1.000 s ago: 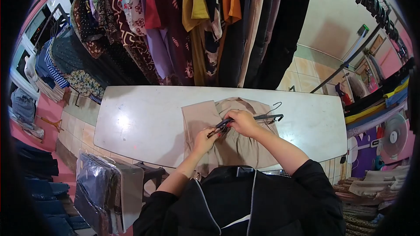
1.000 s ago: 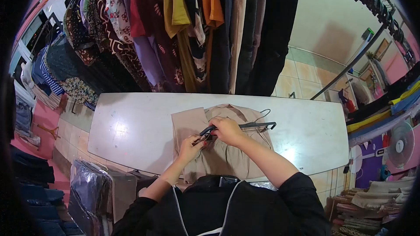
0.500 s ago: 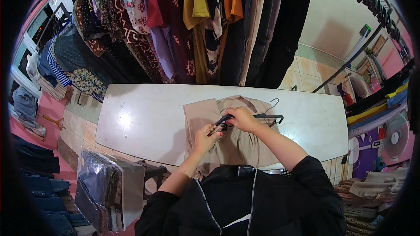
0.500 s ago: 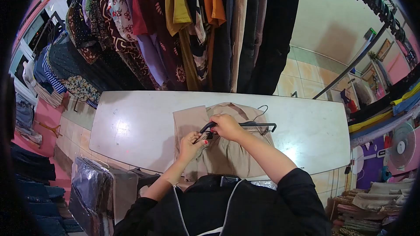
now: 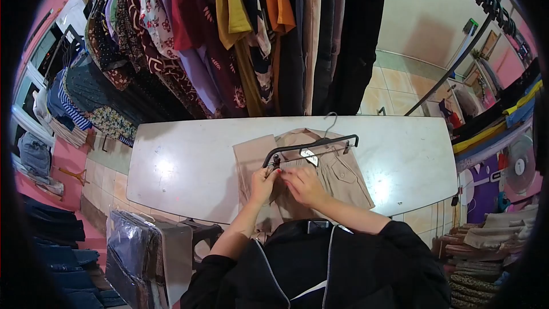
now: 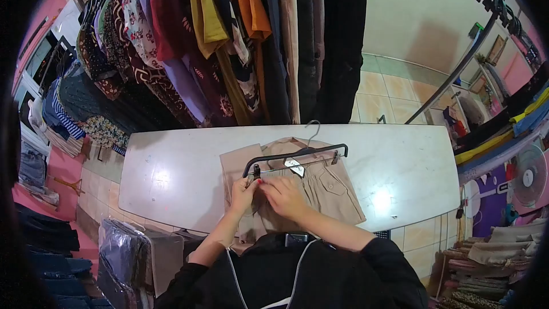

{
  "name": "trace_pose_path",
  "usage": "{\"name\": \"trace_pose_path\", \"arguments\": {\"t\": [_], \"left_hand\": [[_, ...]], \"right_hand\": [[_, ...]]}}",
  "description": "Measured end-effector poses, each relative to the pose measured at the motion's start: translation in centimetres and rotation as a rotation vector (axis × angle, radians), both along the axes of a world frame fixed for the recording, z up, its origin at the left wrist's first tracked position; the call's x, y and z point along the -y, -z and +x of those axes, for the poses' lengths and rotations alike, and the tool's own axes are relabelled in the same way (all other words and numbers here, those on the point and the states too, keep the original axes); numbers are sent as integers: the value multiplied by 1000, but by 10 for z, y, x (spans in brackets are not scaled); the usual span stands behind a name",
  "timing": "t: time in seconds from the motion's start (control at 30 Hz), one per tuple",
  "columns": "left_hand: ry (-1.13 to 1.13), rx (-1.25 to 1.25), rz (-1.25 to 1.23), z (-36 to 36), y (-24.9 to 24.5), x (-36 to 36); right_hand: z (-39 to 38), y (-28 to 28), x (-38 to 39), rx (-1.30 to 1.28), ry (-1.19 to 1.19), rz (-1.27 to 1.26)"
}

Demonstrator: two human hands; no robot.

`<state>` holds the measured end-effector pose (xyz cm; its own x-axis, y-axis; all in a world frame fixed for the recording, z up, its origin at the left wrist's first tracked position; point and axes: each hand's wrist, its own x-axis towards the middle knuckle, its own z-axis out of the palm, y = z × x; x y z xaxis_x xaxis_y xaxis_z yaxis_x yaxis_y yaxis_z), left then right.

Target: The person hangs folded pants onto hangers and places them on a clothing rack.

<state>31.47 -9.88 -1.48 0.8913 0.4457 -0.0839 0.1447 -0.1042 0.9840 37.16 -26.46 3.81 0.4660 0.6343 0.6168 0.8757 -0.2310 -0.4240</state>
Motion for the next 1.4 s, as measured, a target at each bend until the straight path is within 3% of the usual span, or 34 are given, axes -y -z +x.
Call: {"name": "trace_pose_path", "arguments": {"t": [0.07,0.13,0.2,0.3,0.4,0.43,0.53,0.57,0.67,0.7,0.8,0.93,1.1,1.3,1.4], "left_hand": [[-2,62,-100,1,10,-8],[10,72,-116,-2,19,-15],[25,52,-186,-4,27,-19],[22,18,-285,-6,1,-9],[69,-4,-322,-9,2,-11],[75,-3,-336,-10,2,-13],[80,14,-351,-17,-3,-19],[71,31,-335,-23,-6,-25],[14,103,-435,-41,-1,-43],[-9,135,-496,-43,-7,-41],[-1,163,-539,-35,-7,-35],[-31,169,-518,-22,-10,-30],[-42,166,-533,-16,-2,-36],[-17,121,-549,-26,15,-46],[-7,84,-553,-29,26,-51]], "right_hand": [[8,48,36,-237,-10,-179],[33,79,61,-298,324,-160],[62,94,73,-197,672,-167],[112,164,82,-388,604,-12],[127,123,75,-904,522,-352],[130,135,76,-838,444,-258],[123,84,80,-1298,388,-447],[127,104,97,-1275,-26,99],[115,67,147,-1533,-316,252],[122,61,156,-1435,-348,-31],[121,53,162,-1504,-119,176],[113,27,150,-1446,-41,409],[97,33,150,-1339,31,516],[90,7,129,-1073,130,786],[90,3,126,-1233,95,750]]}}
